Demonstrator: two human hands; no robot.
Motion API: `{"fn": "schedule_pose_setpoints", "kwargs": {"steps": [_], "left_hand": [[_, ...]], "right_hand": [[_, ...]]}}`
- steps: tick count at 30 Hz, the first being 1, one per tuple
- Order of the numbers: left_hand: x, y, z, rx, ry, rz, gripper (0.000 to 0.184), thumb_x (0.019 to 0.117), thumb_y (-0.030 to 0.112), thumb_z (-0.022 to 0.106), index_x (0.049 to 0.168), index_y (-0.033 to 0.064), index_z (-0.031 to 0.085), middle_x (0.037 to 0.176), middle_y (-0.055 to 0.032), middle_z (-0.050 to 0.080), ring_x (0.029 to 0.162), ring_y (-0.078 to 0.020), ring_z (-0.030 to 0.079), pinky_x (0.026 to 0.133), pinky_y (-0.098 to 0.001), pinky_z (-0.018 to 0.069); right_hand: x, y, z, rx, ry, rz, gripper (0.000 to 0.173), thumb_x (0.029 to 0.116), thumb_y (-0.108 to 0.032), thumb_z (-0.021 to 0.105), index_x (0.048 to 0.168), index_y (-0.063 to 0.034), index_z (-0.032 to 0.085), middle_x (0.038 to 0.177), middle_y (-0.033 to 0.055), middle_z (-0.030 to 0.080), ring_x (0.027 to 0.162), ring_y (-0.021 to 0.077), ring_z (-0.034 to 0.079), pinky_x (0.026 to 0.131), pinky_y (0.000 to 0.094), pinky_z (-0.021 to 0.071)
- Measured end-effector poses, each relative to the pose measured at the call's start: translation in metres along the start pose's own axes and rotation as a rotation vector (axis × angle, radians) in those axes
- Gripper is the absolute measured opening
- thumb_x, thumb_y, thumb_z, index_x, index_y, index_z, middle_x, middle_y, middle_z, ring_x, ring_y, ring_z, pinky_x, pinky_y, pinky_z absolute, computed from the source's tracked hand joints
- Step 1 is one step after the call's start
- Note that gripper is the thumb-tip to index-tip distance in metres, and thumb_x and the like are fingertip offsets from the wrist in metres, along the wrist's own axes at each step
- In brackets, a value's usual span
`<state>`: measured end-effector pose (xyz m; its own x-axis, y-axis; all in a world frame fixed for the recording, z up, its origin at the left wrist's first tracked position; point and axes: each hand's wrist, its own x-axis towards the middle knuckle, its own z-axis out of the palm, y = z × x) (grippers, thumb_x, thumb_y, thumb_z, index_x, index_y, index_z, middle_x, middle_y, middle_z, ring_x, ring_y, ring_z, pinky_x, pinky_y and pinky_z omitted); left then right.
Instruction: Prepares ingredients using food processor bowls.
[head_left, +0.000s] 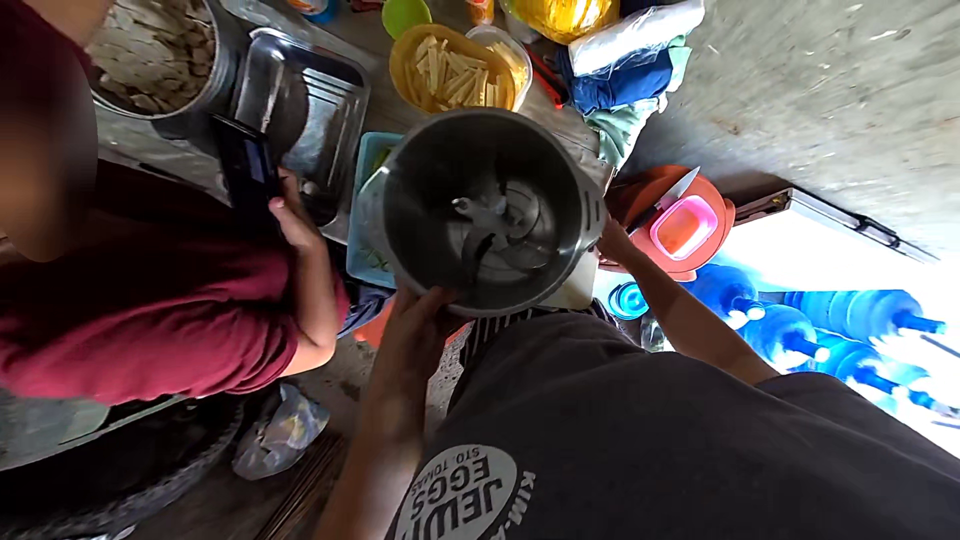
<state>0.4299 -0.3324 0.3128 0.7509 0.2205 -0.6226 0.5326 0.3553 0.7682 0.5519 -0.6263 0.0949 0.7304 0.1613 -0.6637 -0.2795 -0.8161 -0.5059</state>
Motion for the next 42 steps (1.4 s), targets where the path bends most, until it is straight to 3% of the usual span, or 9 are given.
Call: {"fn": "schedule_pose_setpoints", "kwargs": {"steps": [7,13,19,24,28,30,33,37,42], "left_hand": [[0.075,-0.026,0.075,0.084,-0.203,-0.083,0.067,0.0997,-0.003,0.043,0.158,0.0128,0.014,0.118,-0.0169,0.061,0.087,-0.0229,0.071,0.073,-0.039,0.0626],[0.135,-0.063,0.115,0.027,-0.195,-0.077,0.085,0.1002,-0.005,0.044,0.163,0.0218,-0.007,0.141,-0.0264,0.047,0.096,-0.0332,0.07,0.074,-0.0455,0.063],[0.155,-0.077,0.123,-0.003,-0.208,-0.117,0.085,0.1016,-0.002,0.045,0.163,0.0224,-0.009,0.141,-0.0274,0.047,0.096,-0.0323,0.069,0.076,-0.044,0.0618],[0.159,-0.092,0.12,-0.073,-0.285,-0.101,0.088,0.1027,-0.001,0.048,0.162,0.0233,-0.011,0.146,-0.0279,0.043,0.1,-0.0315,0.069,0.08,-0.0425,0.0613],[0.152,-0.091,0.105,0.026,-0.344,-0.107,0.091,0.1053,0.022,0.059,0.163,0.0205,-0.011,0.164,-0.0282,0.02,0.11,-0.0363,0.067,0.087,-0.0444,0.0604],[0.137,-0.08,0.088,0.322,-0.295,0.016,0.083,0.1057,0.032,0.057,0.164,0.0058,0.004,0.16,-0.0335,0.026,0.121,-0.0377,0.063,0.096,-0.0463,0.0564],[0.11,-0.062,0.043,0.86,-0.116,0.363,0.064,0.1039,0.027,0.059,0.154,-0.005,0.034,0.147,-0.033,0.047,0.136,-0.0484,0.047,0.111,-0.0606,0.0399],[0.139,-0.094,-0.008,1.229,0.152,0.54,0.059,0.0994,0.02,0.065,0.146,-0.0094,0.044,0.14,-0.0386,0.049,0.13,-0.0586,0.046,0.104,-0.0709,0.0371],[0.158,-0.11,-0.024,1.349,0.073,0.52,0.064,0.0861,-0.007,0.07,0.145,-0.0092,0.045,0.136,-0.0351,0.053,0.128,-0.0537,0.05,0.102,-0.066,0.0417]], "right_hand": [[-0.032,0.008,-0.03,0.121,0.214,0.078,0.044,0.103,-0.019,0.06,0.136,0.0087,0.055,0.13,0.0337,0.06,0.119,0.0458,0.061,0.102,0.0621,0.0474],[-0.063,-0.019,-0.103,0.145,0.789,-0.142,0.037,0.1084,-0.02,0.047,0.121,0.0093,0.065,0.117,0.0264,0.066,0.105,0.0339,0.067,0.096,0.0469,0.052],[-0.024,-0.095,-0.097,-0.087,0.296,-0.378,0.072,0.0912,-0.026,0.078,0.153,-0.0084,0.045,0.149,0.027,0.046,0.127,0.0422,0.056,0.1,0.0563,0.0509],[0.002,-0.123,-0.091,-0.336,0.177,-0.248,0.031,0.1026,-0.008,0.056,0.131,0.0014,0.064,0.129,0.028,0.064,0.124,0.0456,0.06,0.106,0.0614,0.0442],[-0.013,-0.136,-0.109,-0.405,0.176,-0.306,0.025,0.1028,-0.008,0.057,0.122,0.0059,0.067,0.121,0.0298,0.066,0.119,0.047,0.062,0.103,0.0627,0.0452],[-0.025,-0.146,-0.126,-0.42,0.189,-0.355,0.025,0.1027,-0.008,0.057,0.121,0.0067,0.067,0.119,0.0304,0.067,0.118,0.0475,0.062,0.103,0.0631,0.0447],[-0.043,-0.165,-0.153,-0.43,0.172,-0.392,0.025,0.1027,-0.007,0.058,0.12,0.008,0.067,0.119,0.0316,0.067,0.115,0.049,0.063,0.102,0.0648,0.0452],[-0.068,-0.192,-0.184,-0.472,0.188,-0.465,0.021,0.101,-0.005,0.061,0.116,0.0062,0.069,0.114,0.0285,0.069,0.108,0.0449,0.066,0.098,0.0625,0.0486],[-0.076,-0.258,-0.191,-0.502,0.255,-0.641,0.023,0.1021,-0.008,0.059,0.117,0.0058,0.068,0.116,0.0274,0.069,0.11,0.0431,0.066,0.098,0.0602,0.0482]]}}
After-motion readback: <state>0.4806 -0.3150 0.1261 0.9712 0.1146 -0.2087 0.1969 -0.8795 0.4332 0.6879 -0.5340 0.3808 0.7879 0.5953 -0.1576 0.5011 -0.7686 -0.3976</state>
